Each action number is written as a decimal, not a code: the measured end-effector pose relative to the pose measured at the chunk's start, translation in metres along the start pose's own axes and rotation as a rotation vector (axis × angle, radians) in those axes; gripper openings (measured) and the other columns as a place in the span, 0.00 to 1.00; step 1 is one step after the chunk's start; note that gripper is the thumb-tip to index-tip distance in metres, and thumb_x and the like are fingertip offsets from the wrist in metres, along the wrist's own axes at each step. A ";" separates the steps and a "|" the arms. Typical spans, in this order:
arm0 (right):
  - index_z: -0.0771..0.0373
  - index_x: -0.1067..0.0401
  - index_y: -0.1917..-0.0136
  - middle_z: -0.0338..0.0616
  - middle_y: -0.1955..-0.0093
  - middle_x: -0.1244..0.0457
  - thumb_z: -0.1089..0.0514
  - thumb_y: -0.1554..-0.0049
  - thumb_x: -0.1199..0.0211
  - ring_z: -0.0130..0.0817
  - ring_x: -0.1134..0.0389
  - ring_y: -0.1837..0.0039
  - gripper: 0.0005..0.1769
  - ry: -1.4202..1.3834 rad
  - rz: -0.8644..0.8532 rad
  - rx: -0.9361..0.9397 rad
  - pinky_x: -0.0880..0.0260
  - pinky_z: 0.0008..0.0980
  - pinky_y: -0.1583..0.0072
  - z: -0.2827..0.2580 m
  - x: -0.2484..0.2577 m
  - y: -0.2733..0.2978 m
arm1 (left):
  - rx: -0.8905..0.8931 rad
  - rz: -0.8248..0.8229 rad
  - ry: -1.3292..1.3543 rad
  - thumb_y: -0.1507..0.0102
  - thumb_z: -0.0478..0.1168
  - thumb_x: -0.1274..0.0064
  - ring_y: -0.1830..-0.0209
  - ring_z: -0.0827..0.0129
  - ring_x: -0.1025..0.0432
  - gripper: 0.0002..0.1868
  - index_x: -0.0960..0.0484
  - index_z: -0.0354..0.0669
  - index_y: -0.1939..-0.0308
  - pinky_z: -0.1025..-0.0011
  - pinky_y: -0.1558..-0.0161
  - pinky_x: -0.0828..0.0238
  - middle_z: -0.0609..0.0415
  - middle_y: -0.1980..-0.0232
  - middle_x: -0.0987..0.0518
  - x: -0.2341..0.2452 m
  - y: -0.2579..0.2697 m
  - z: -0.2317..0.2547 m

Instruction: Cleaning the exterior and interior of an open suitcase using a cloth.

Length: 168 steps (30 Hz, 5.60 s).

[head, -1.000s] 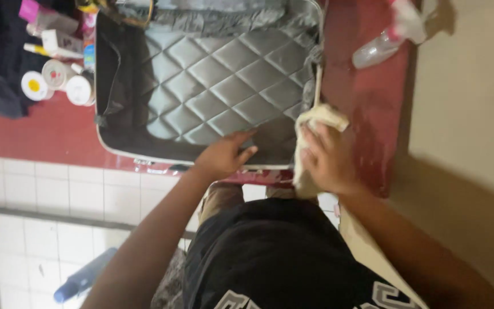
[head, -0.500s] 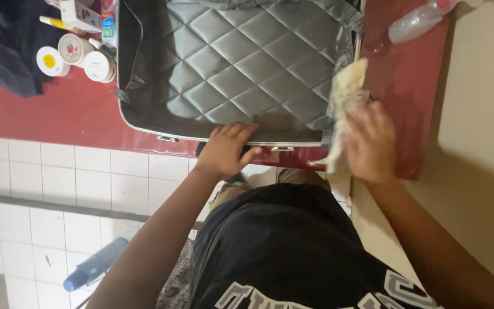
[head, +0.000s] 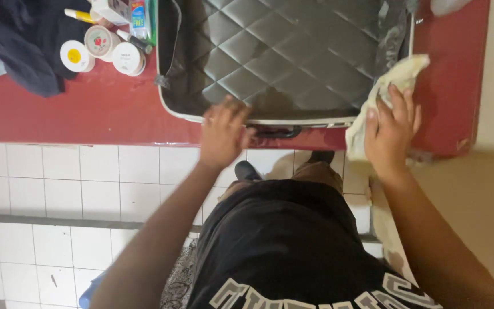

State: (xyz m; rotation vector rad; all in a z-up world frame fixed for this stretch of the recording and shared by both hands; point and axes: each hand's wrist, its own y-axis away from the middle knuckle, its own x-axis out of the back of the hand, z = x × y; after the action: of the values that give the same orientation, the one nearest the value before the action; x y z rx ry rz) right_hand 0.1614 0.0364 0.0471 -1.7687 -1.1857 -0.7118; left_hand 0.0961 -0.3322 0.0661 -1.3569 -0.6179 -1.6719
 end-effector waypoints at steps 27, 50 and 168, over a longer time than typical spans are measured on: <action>0.57 0.33 0.24 0.52 0.17 0.50 0.59 0.33 0.48 0.55 0.51 0.18 0.24 0.013 -0.362 0.134 0.59 0.60 0.22 -0.120 -0.026 0.021 | 0.955 -0.554 1.748 0.28 0.55 0.69 0.33 0.63 0.28 0.25 0.33 0.47 0.35 0.62 0.36 0.35 0.45 0.35 0.24 -0.072 0.037 0.008; 0.67 0.29 0.38 0.52 0.39 0.33 0.54 0.31 0.50 0.40 0.33 0.36 0.17 -0.631 -0.108 -0.256 0.34 0.36 0.34 -0.174 -0.070 0.018 | 1.052 -0.647 2.007 0.41 0.83 0.87 0.28 0.62 0.41 0.59 0.47 0.45 0.20 0.63 0.41 0.42 0.51 0.22 0.37 -0.048 0.035 -0.001; 0.69 0.28 0.35 0.57 0.26 0.40 0.57 0.40 0.41 0.52 0.47 0.19 0.22 0.093 -0.176 0.053 0.57 0.57 0.19 -0.007 0.012 0.007 | 0.083 -0.532 -0.026 0.39 0.53 0.48 0.23 0.46 0.48 0.42 0.43 0.41 0.25 0.25 0.34 0.60 0.42 0.29 0.35 -0.014 -0.057 0.127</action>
State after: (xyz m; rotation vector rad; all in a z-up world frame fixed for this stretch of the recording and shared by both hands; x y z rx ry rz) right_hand 0.1725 0.0339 0.0578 -1.5841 -1.2957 -0.8481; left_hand 0.1128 -0.1965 0.0964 -1.2202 -1.1256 -2.0147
